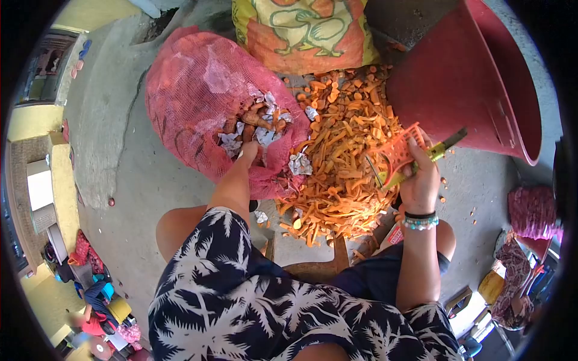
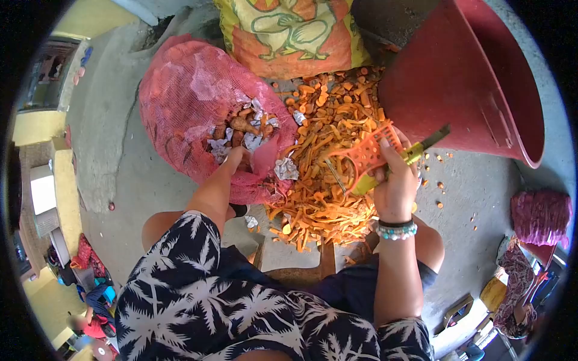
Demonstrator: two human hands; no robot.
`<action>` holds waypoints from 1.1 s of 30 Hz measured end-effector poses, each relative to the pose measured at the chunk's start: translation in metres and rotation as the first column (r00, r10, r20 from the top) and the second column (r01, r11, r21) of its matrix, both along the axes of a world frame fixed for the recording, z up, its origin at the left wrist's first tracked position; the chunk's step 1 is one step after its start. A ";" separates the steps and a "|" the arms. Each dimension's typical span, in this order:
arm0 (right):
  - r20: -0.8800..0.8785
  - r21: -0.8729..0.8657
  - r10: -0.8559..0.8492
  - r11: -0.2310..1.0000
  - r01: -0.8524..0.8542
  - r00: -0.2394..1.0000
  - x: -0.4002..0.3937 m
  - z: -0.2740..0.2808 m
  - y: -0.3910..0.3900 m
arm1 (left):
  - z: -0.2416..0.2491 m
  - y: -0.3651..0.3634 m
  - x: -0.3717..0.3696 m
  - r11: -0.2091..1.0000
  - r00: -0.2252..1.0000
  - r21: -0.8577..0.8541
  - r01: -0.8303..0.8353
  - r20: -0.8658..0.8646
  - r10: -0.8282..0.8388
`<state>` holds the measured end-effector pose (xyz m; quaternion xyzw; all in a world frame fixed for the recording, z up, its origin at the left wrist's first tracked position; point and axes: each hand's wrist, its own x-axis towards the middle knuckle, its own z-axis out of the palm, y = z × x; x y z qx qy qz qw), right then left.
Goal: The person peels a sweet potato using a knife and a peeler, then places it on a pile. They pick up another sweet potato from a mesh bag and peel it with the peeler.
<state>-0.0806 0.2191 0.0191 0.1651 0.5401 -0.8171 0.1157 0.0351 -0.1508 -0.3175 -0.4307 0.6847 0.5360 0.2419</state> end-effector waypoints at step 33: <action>0.157 0.088 -0.029 0.996 0.016 0.987 0.002 -0.015 0.007 | 0.008 -0.045 -0.026 0.583 0.898 -0.685 0.437 0.300 -0.321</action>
